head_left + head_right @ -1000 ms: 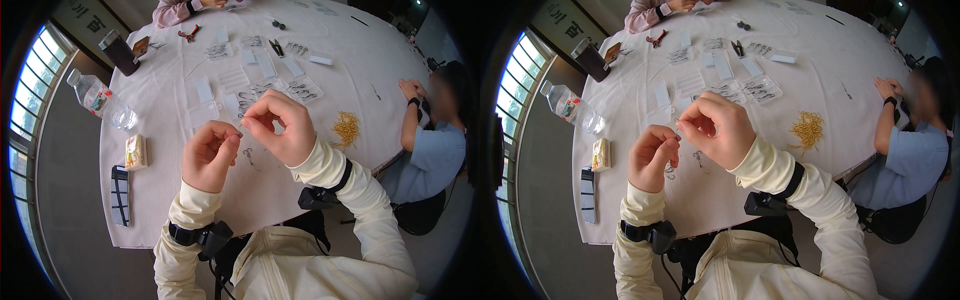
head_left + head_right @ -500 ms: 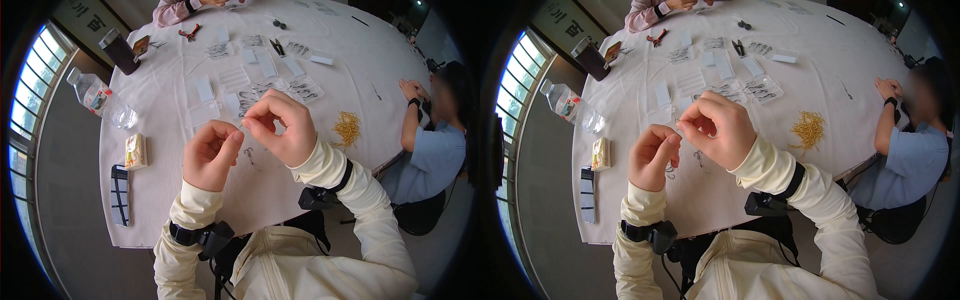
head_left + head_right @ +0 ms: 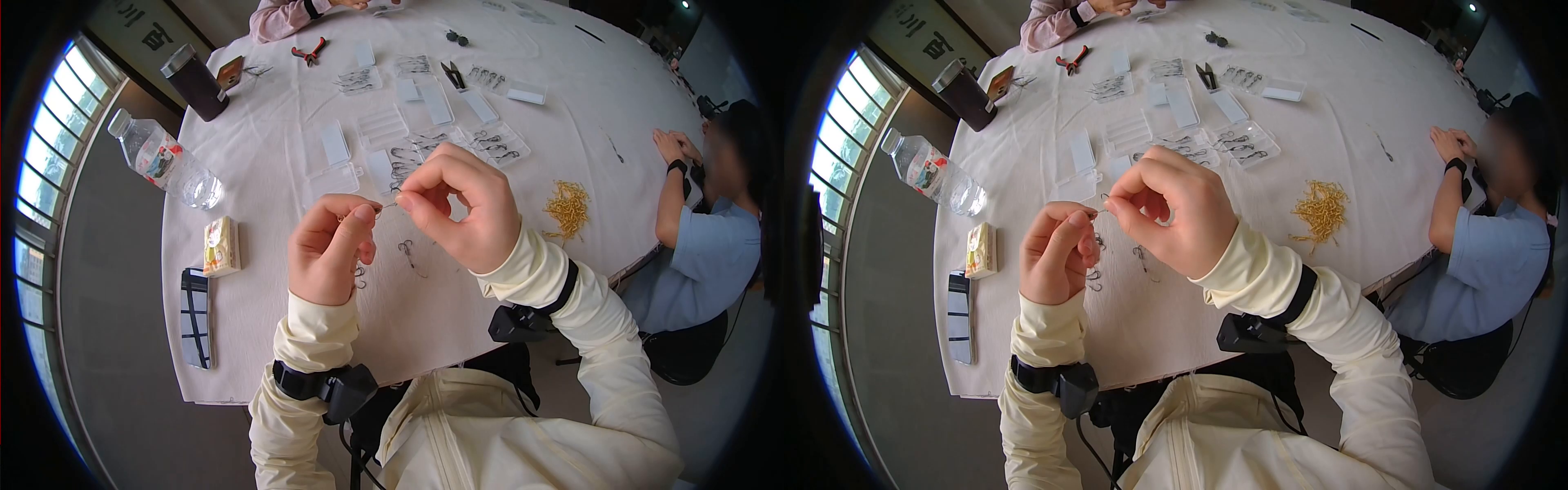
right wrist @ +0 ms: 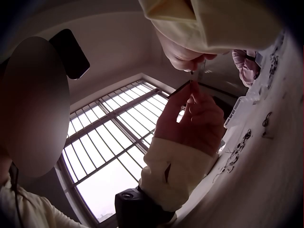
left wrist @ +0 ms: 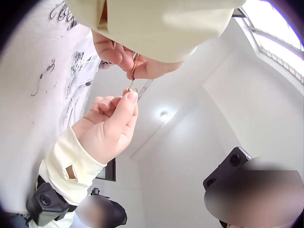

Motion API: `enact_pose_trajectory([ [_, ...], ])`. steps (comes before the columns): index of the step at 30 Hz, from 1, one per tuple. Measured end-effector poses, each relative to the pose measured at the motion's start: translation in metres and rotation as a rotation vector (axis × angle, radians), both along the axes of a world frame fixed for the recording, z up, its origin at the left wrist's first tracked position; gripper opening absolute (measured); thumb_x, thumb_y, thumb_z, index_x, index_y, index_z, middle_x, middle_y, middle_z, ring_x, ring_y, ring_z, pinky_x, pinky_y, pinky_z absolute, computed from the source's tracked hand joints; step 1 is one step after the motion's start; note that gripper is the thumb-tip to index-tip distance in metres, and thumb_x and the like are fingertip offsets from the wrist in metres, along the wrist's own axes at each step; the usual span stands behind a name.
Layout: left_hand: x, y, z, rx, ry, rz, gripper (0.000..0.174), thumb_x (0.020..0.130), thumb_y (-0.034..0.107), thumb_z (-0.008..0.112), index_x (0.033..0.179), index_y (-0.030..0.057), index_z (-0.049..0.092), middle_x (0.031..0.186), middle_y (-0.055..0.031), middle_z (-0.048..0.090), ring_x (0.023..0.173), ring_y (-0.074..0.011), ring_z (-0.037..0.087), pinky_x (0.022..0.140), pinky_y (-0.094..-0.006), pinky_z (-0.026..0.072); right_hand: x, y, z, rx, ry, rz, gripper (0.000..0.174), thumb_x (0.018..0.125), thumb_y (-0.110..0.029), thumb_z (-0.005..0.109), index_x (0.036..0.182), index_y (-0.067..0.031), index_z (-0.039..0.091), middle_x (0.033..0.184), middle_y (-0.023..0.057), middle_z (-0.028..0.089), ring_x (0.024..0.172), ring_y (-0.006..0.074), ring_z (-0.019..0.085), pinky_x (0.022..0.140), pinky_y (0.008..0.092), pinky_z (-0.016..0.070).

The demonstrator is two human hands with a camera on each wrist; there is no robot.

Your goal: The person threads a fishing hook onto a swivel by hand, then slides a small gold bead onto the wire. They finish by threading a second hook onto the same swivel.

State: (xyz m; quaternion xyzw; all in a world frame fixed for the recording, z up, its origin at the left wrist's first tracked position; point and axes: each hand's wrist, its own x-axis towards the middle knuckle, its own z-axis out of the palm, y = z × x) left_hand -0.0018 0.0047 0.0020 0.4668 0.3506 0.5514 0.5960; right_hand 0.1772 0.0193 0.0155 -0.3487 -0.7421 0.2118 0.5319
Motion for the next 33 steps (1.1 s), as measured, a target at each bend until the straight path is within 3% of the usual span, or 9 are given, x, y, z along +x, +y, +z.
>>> enact_pose_trajectory([
  [4,-0.001,0.000,0.000,-0.006,-0.009,-0.007,0.011,0.093,0.007,0.053,0.095,-0.0023,0.059,0.070,-0.0001,0.050,0.063,-0.0061,0.046,0.054,-0.0212,0.0367,0.001,0.002,0.001,0.050,-0.014,-0.033,0.008,0.079,-0.004,0.069,0.080,-0.0028,0.061,0.074,0.0027,0.056,0.057,0.0110,0.055,0.053,0.0233,0.0455],
  [20,-0.001,-0.003,0.008,0.030,0.174,0.036,0.014,0.092,0.012,0.062,0.098,0.0000,0.065,0.079,0.0016,0.059,0.061,-0.0040,0.046,0.056,-0.0187,0.0385,0.012,0.012,0.000,0.051,0.111,-0.046,0.005,0.082,-0.003,0.066,0.081,-0.0018,0.061,0.074,0.0033,0.057,0.060,0.0102,0.053,0.056,0.0228,0.0436],
  [29,0.001,0.000,0.002,0.185,0.388,0.119,0.008,0.091,0.007,0.060,0.093,-0.0006,0.063,0.078,0.0014,0.057,0.061,-0.0031,0.046,0.055,-0.0176,0.0377,0.012,0.009,0.001,0.067,0.060,-0.039,0.005,0.083,-0.002,0.065,0.083,-0.0017,0.060,0.074,0.0035,0.055,0.060,0.0114,0.051,0.056,0.0235,0.0428],
  [31,-0.001,0.003,0.001,0.415,0.592,0.194,0.008,0.091,0.007,0.060,0.093,-0.0002,0.063,0.078,0.0017,0.057,0.061,-0.0040,0.047,0.055,-0.0178,0.0389,0.011,0.008,0.002,0.065,0.043,-0.058,0.005,0.083,-0.002,0.065,0.083,-0.0017,0.060,0.074,0.0037,0.054,0.059,0.0118,0.051,0.056,0.0238,0.0425],
  [33,-0.002,0.002,0.002,0.348,0.548,0.175,0.007,0.091,0.006,0.060,0.093,-0.0002,0.063,0.078,0.0012,0.057,0.062,-0.0049,0.048,0.056,-0.0186,0.0398,0.010,0.008,0.002,0.065,0.047,-0.061,0.005,0.083,-0.002,0.064,0.083,-0.0017,0.060,0.074,0.0036,0.054,0.060,0.0116,0.050,0.056,0.0238,0.0424],
])
